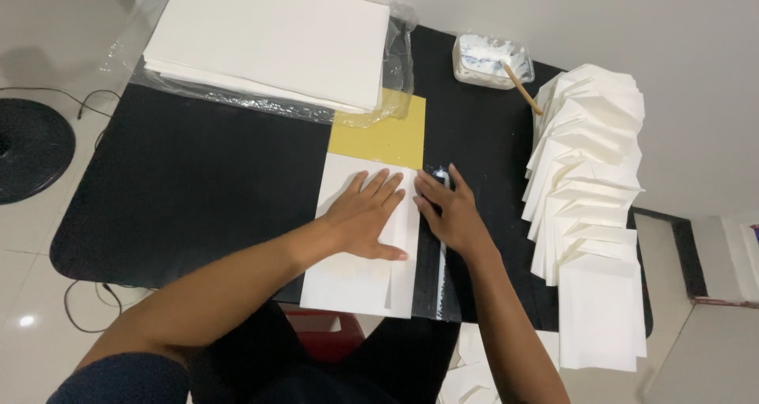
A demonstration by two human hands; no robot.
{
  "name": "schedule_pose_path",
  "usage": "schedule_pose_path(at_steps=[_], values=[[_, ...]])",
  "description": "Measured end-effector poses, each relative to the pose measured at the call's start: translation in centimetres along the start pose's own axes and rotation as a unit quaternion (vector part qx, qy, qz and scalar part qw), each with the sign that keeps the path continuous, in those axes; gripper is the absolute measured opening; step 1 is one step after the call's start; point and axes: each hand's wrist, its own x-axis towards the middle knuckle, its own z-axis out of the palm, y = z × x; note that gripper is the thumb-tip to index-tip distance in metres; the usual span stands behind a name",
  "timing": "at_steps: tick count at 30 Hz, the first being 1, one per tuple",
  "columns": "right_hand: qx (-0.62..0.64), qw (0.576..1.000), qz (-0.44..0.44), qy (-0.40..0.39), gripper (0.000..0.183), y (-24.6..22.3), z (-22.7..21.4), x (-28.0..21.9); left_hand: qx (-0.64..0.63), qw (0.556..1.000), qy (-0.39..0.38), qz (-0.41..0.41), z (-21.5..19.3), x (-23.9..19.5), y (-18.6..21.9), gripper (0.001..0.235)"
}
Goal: The person applies white glue to the edges of a folded white paper structure using a wooden stick. They then place a yellow paper sheet on top of the glued area and press it down to adhere the pieces together.
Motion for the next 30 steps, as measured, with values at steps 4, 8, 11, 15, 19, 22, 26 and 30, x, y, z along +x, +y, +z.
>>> schedule_pose_path(at_steps=[4,8,11,15,19,22,26,30], values=[[0.015,1.000,0.008,0.003,0.034,-0.6,-0.7,-0.5,0.021,1.000,-0.008,-0.004,-0.1,0.1,-0.2,0.111],[0.012,0.999,0.006,-0.047,0.052,-2.9,-2.0,-3.6,0.009,1.000,-0.013,-0.001,0.0,-0.1,-0.6,0.112],[0.010,0.995,0.042,-0.087,0.059,-5.3,-2.8,-6.1,0.001,1.000,-0.013,-0.001,0.0,0.0,-0.6,0.112],[0.061,0.995,-0.008,-0.081,0.078,-5.6,-2.0,-10.3,0.025,0.999,0.039,-0.008,3.8,2.3,-2.4,0.116],[0.100,0.981,0.032,-0.164,0.093,-6.5,-3.2,-11.3,0.026,0.998,0.058,-0.005,4.4,2.4,-2.6,0.114],[0.110,0.970,0.047,-0.210,0.099,-6.8,-4.3,-10.8,0.038,0.996,0.082,0.007,4.9,2.5,-2.7,0.116],[0.148,0.956,0.088,-0.235,0.088,-5.9,-4.7,-8.7,0.030,0.996,0.078,0.009,4.6,2.5,-2.8,0.117],[0.132,0.971,0.058,-0.192,0.068,-3.7,-3.9,-6.3,0.015,0.999,0.046,0.006,3.9,2.2,-2.4,0.119]])
